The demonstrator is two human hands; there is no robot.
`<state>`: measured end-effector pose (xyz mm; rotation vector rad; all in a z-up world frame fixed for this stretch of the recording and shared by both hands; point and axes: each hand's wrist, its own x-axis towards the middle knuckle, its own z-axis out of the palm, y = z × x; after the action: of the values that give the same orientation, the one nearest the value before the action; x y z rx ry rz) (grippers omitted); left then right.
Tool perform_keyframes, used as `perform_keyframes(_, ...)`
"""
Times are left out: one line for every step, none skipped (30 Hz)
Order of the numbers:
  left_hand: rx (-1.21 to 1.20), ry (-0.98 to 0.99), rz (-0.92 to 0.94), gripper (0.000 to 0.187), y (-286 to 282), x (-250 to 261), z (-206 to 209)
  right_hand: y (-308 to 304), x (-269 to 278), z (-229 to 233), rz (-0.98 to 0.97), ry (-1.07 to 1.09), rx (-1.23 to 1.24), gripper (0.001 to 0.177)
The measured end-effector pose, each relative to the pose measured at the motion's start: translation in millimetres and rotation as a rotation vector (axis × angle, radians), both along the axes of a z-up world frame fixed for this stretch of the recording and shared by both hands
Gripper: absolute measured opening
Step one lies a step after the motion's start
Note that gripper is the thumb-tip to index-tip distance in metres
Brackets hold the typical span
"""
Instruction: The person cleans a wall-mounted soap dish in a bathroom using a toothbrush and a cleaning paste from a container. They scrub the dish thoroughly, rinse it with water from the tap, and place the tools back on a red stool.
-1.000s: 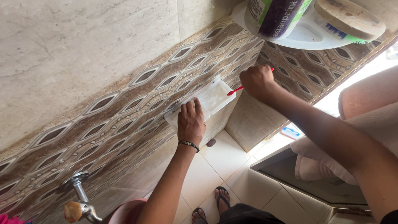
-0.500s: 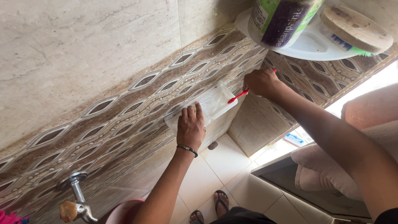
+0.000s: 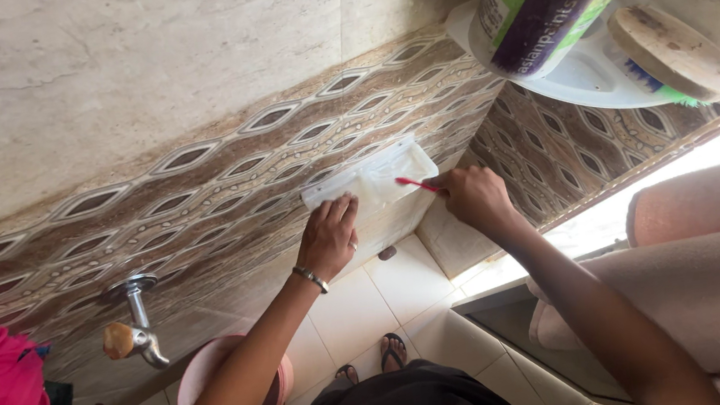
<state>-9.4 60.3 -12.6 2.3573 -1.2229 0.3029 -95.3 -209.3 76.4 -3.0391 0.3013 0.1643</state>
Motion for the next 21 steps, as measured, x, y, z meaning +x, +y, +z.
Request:
perform_keyframes(-0.025,0.012,-0.017,0.060,4,-1,-1,9,0,6,-0.004,0.044,0.045,0.030)
perform_keyframes(-0.031,0.020,-0.024,0.059,6,-1,-1,23,1,7,-0.011,0.090,0.089,0.031)
perform_keyframes(-0.036,0.027,-0.031,0.057,9,-1,-1,34,0,8,-0.017,0.136,0.134,0.031)
perform_keyframes(-0.042,0.037,-0.037,0.055,10,-3,0,41,-2,8,0.049,0.050,0.064,0.033)
perform_keyframes(-0.034,0.024,-0.007,0.054,11,-6,0,49,-4,5,0.115,-0.037,-0.005,0.036)
perform_keyframes(-0.026,0.008,0.023,0.053,11,-10,2,54,-3,4,0.181,-0.127,-0.075,0.039)
perform_keyframes(-0.018,-0.008,0.053,0.052,12,-12,3,57,4,2,0.152,-0.099,-0.059,0.038)
perform_keyframes(-0.010,0.004,0.065,0.051,13,-14,5,61,13,0,0.120,-0.070,-0.043,0.037)
perform_keyframes(-0.002,0.016,0.077,0.050,14,-15,6,64,20,-3,0.088,-0.041,-0.027,0.037)
perform_keyframes(0.004,0.029,0.085,0.050,14,-16,6,68,23,-8,0.100,-0.092,-0.048,0.037)
perform_keyframes(0.014,0.050,0.093,0.049,14,-18,6,72,27,-14,0.112,-0.143,-0.068,0.037)
perform_keyframes(0.022,0.069,0.104,0.049,15,-18,6,74,32,-19,0.126,-0.197,-0.090,0.037)
perform_keyframes(0.030,0.087,0.114,0.049,16,-16,6,76,31,-25,0.148,-0.224,-0.093,0.036)
perform_keyframes(0.000,0.107,0.097,0.047,17,-15,5,80,21,-31,0.171,-0.247,-0.098,0.036)
perform_keyframes(-0.030,0.127,0.080,0.045,19,-13,3,83,16,-35,0.194,-0.270,-0.102,0.036)
perform_keyframes(-0.060,0.149,0.064,0.043,20,-13,1,82,14,-35,0.176,-0.139,-0.132,0.035)
perform_keyframes(-0.062,0.149,0.069,0.042,21,-13,-2,80,11,-33,0.156,-0.009,-0.162,0.035)
perform_keyframes(-0.063,0.147,0.074,0.041,22,-13,-4,80,11,-30,0.137,0.120,-0.191,0.034)
perform_keyframes(-0.063,0.146,0.079,0.040,23,-14,-6,80,14,-27,0.129,0.098,-0.176,0.037)
perform_keyframes(-0.071,0.123,0.074,0.039,24,-16,-8,80,16,-23,0.117,0.077,-0.160,0.041)
perform_keyframes(-0.079,0.099,0.069,0.038,25,-17,-9,81,14,-20,0.105,0.056,-0.145,0.046)
